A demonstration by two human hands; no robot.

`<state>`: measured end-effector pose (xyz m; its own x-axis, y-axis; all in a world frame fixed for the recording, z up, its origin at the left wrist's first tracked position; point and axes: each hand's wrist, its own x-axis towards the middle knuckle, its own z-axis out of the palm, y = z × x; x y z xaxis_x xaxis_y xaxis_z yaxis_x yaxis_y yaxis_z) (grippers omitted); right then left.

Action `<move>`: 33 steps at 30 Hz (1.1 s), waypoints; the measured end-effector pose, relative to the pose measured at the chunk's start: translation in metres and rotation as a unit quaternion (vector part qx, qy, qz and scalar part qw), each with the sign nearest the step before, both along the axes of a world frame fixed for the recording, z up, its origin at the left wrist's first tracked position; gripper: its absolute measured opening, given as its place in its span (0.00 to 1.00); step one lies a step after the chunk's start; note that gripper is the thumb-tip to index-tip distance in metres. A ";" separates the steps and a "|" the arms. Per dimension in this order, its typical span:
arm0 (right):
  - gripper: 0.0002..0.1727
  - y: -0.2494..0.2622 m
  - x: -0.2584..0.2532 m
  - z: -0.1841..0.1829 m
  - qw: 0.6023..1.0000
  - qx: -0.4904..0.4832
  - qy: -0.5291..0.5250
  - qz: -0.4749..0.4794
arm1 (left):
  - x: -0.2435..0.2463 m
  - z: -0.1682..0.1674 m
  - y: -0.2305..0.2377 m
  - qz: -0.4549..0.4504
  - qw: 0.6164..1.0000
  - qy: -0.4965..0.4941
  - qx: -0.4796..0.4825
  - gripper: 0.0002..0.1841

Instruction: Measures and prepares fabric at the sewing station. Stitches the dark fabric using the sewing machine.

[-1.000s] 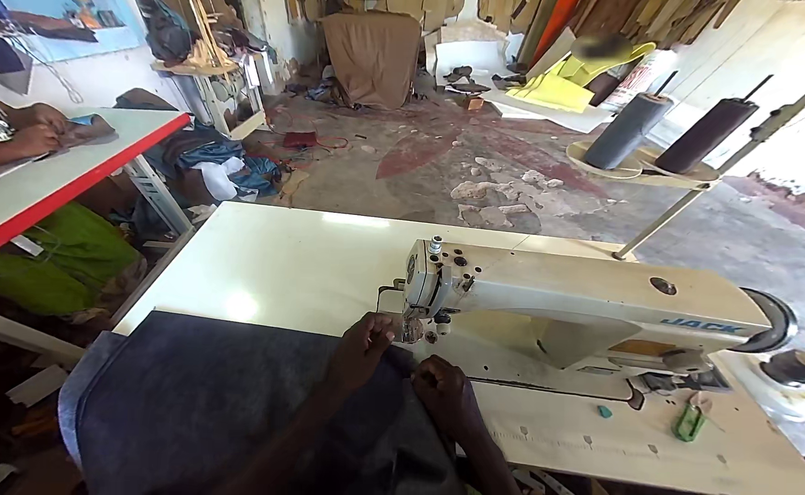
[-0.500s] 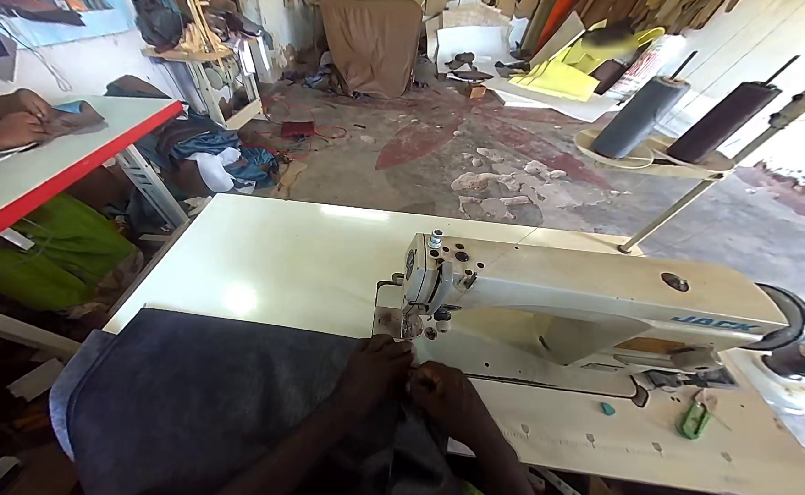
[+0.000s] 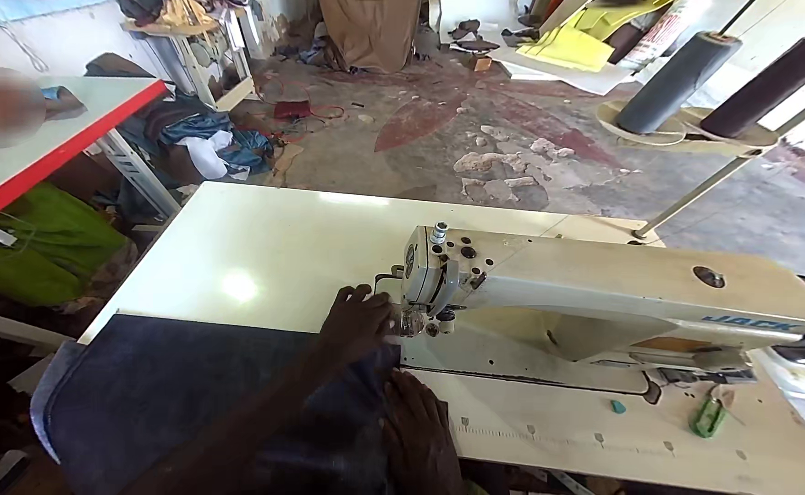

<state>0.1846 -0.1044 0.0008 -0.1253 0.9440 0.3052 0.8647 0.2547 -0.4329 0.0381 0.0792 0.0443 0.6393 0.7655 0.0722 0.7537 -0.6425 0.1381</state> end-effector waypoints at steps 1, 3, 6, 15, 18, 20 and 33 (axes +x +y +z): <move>0.24 -0.002 0.002 -0.001 1.000 0.007 0.004 -0.004 | 0.005 0.002 0.007 0.005 1.000 0.016 -0.009 0.22; 0.22 -0.005 0.006 -0.001 0.999 0.009 0.033 -0.011 | 0.013 0.002 0.021 0.017 0.999 0.021 -0.019 0.23; 0.17 -0.003 0.015 -0.002 0.996 0.019 0.079 -0.027 | 0.016 -0.018 0.049 0.033 0.998 -0.050 -0.003 0.24; 0.13 0.005 0.036 0.020 0.979 -0.042 0.181 -0.079 | -0.013 -0.005 -0.021 0.051 0.943 -0.325 0.055 0.15; 0.09 0.012 0.038 0.026 0.964 -0.086 0.247 -0.050 | -0.009 -0.007 -0.060 -0.069 0.960 -0.256 -0.085 0.20; 0.08 0.012 0.038 0.027 0.960 -0.103 0.257 -0.029 | -0.006 -0.013 -0.061 -0.104 0.961 -0.223 -0.126 0.24; 0.08 -0.004 0.032 0.010 0.977 -0.025 0.206 -0.044 | 0.024 -0.037 -0.040 0.032 0.955 -0.286 -0.074 0.15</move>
<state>0.2166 -0.1081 0.0105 0.0805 0.9606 0.2661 0.6321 0.1572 -0.7588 0.0620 0.0387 0.0070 0.4791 0.8307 0.2836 0.5651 -0.5391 0.6245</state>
